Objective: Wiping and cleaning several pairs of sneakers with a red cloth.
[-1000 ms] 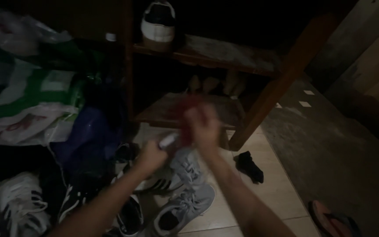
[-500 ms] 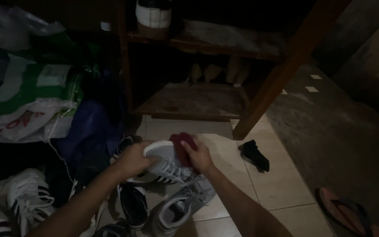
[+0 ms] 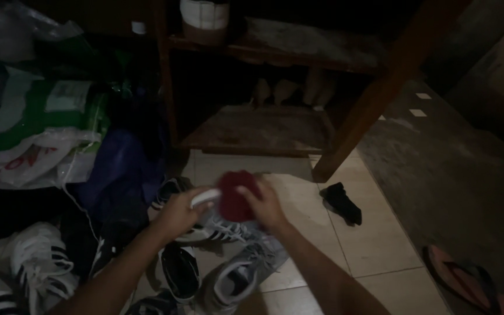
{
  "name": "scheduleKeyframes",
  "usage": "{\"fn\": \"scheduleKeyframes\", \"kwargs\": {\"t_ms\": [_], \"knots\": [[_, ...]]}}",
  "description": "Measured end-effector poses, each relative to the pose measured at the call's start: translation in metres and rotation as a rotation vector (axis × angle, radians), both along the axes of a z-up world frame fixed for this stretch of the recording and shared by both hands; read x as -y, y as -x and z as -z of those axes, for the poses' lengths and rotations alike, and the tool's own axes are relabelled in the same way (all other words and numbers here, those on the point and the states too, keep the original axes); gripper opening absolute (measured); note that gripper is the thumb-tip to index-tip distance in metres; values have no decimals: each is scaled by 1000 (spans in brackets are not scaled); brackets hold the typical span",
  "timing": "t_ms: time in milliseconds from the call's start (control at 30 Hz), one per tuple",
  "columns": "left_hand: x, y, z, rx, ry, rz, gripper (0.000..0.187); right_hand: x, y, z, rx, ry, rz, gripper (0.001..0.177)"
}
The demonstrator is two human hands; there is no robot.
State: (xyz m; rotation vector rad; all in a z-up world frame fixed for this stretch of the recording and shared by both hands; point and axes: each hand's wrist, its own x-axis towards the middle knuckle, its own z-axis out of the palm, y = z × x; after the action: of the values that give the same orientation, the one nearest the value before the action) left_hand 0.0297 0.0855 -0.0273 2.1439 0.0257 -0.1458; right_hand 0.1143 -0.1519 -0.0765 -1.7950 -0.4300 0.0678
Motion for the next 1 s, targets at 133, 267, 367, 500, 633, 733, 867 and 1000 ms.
{"fn": "scheduleKeyframes", "kwargs": {"t_ms": [133, 267, 367, 500, 633, 733, 867, 1000], "knots": [[-2, -1, 11, 14, 90, 4, 56, 57, -27, 37, -132, 232, 116, 40], [-2, -9, 13, 21, 44, -30, 53, 51, -34, 26, 41, 394, 268, 41], [-4, -9, 12, -3, 24, -32, 52, 3, -12, -9, 305, 311, 164, 37], [-16, -8, 34, -31, 95, -14, 56, -29, 17, -31, 407, 300, -135, 52], [-8, 2, 16, -43, 8, -31, 55, 21, -25, 59, 498, 283, -84, 55], [-11, 0, 22, -13, 71, -15, 55, 45, -40, 77, 532, 409, 79, 52], [-9, -1, 15, -57, 42, -51, 54, 23, -20, 44, 140, 277, 101, 38], [-25, -14, 61, 43, 107, -22, 53, -33, 21, -18, 411, 305, -37, 44]]}}
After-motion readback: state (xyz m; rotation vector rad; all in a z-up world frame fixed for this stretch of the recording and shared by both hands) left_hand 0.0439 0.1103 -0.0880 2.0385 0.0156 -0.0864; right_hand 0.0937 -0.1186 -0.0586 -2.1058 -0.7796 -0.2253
